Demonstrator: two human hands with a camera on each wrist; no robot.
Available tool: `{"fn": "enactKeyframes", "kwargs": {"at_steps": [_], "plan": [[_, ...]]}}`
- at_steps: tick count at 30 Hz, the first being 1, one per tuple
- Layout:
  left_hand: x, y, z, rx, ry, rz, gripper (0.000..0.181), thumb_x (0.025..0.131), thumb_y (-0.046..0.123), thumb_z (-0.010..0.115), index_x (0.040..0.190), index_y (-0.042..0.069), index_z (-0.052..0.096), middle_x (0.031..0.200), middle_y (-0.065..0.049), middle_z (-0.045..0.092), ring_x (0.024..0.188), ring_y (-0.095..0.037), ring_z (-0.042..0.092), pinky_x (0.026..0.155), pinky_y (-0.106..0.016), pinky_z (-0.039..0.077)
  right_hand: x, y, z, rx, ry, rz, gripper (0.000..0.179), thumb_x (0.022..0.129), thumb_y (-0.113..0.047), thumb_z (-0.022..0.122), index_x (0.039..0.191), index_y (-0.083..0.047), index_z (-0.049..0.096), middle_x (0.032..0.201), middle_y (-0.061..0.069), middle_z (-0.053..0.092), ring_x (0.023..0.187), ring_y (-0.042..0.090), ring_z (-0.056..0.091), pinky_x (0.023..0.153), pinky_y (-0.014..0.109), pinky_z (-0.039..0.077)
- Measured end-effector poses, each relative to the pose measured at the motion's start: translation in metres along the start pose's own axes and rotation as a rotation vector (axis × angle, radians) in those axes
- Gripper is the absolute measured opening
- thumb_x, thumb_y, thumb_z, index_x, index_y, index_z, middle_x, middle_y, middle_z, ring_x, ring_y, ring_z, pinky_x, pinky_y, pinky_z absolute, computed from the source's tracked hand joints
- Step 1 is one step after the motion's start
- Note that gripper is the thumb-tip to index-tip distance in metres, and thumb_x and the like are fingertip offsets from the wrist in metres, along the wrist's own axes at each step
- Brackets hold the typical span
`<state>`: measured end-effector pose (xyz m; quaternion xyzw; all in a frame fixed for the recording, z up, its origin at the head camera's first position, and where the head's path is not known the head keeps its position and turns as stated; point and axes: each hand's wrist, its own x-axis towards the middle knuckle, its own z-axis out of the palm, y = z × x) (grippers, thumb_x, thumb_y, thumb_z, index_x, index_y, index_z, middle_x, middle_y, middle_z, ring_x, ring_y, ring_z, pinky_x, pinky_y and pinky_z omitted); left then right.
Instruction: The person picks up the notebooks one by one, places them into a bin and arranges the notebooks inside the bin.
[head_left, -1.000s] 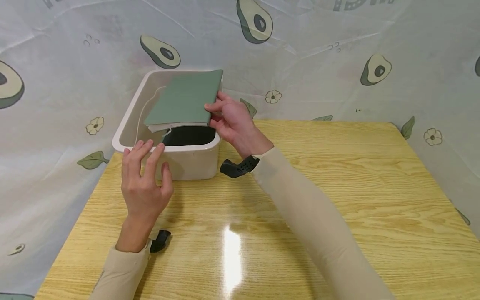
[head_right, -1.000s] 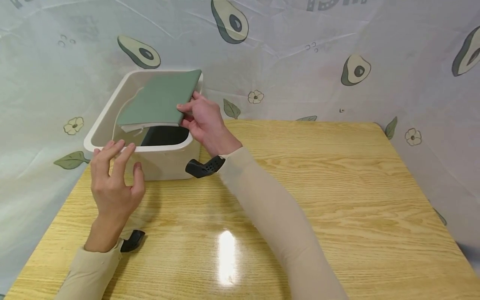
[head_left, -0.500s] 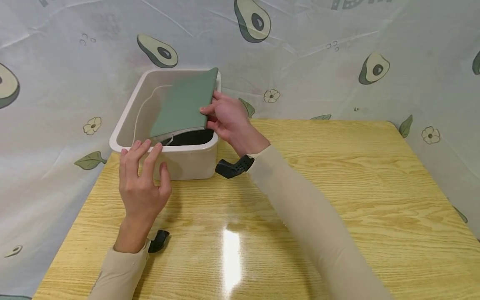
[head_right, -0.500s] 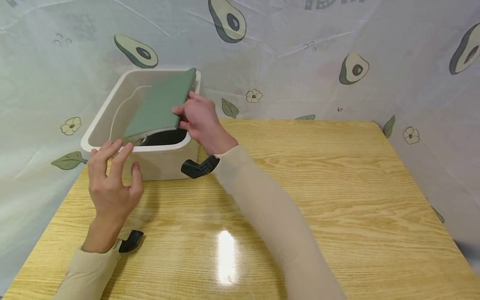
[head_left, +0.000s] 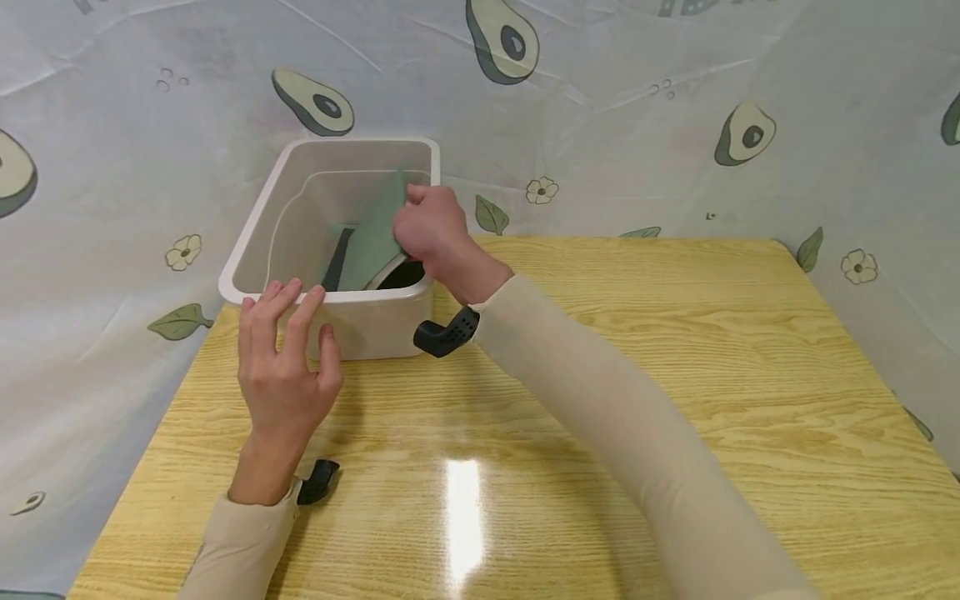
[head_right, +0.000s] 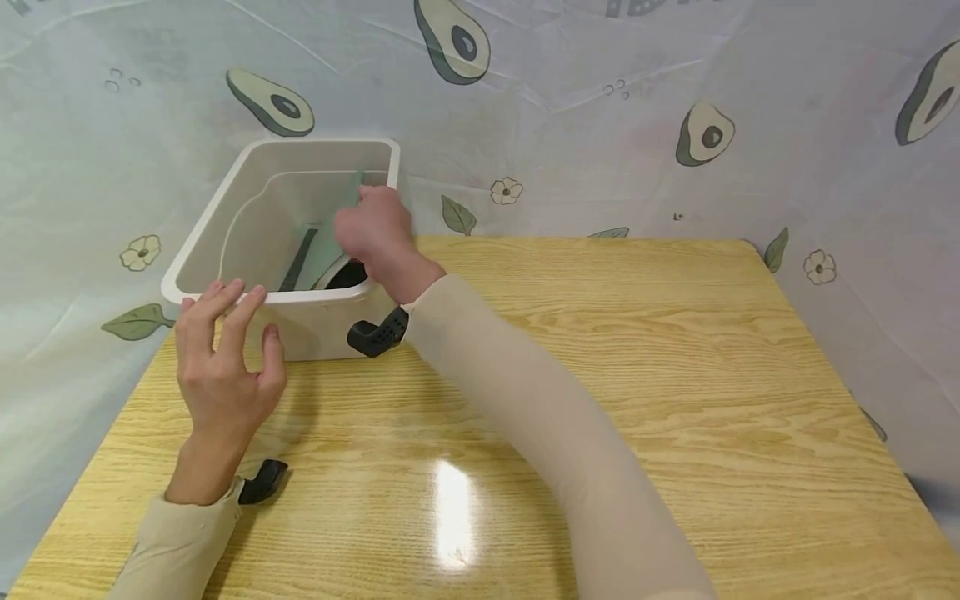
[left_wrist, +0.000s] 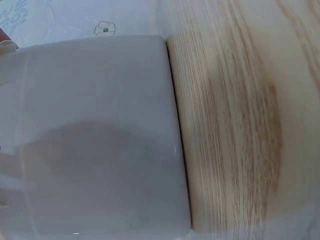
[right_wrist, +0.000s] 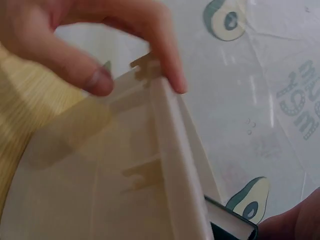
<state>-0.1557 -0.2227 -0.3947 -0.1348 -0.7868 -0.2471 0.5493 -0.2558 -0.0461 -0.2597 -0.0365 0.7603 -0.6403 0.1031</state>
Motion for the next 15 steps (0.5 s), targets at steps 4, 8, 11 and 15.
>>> {"fn": "enactKeyframes", "kwargs": {"at_steps": [4,8,11,15], "plan": [[0.001,0.0,0.002,-0.015,0.009,0.014,0.038,0.09,0.004,0.066,0.127,0.003,0.073,0.133,-0.023,0.069,0.134,-0.043,0.061,0.125,-0.057,0.037,-0.002,-0.002,0.001,-0.141,0.013,-0.001,0.063,0.105,0.002,0.043,0.165,-0.012,0.036,0.173,0.004,0.038,0.05,0.011,0.02,0.055,0.025,0.026],[0.002,0.0,0.002,-0.015,0.015,0.019,0.037,0.089,0.004,0.065,0.126,0.003,0.073,0.133,-0.023,0.069,0.133,-0.044,0.061,0.125,-0.057,0.037,-0.003,-0.002,0.005,-0.178,-0.016,-0.005,0.061,0.101,0.005,0.045,0.162,-0.004,0.041,0.173,0.007,0.038,0.059,0.009,0.032,0.065,0.026,0.031],[0.001,0.0,0.001,-0.011,0.012,0.018,0.037,0.09,0.004,0.065,0.126,0.003,0.073,0.133,-0.023,0.069,0.133,-0.044,0.061,0.125,-0.058,0.038,-0.003,-0.002,0.009,-0.146,-0.046,0.005,0.062,0.1,0.002,0.052,0.161,-0.001,0.041,0.172,0.007,0.038,0.101,0.014,0.065,0.09,0.024,0.05],[0.0,-0.001,0.0,-0.006,0.004,0.015,0.037,0.09,0.005,0.065,0.126,0.003,0.073,0.134,-0.023,0.069,0.134,-0.043,0.061,0.125,-0.058,0.037,-0.003,-0.002,0.011,-0.072,-0.054,0.035,0.065,0.101,-0.014,0.064,0.161,0.0,0.041,0.173,0.005,0.037,0.159,0.024,0.038,0.125,0.04,0.041]]}}
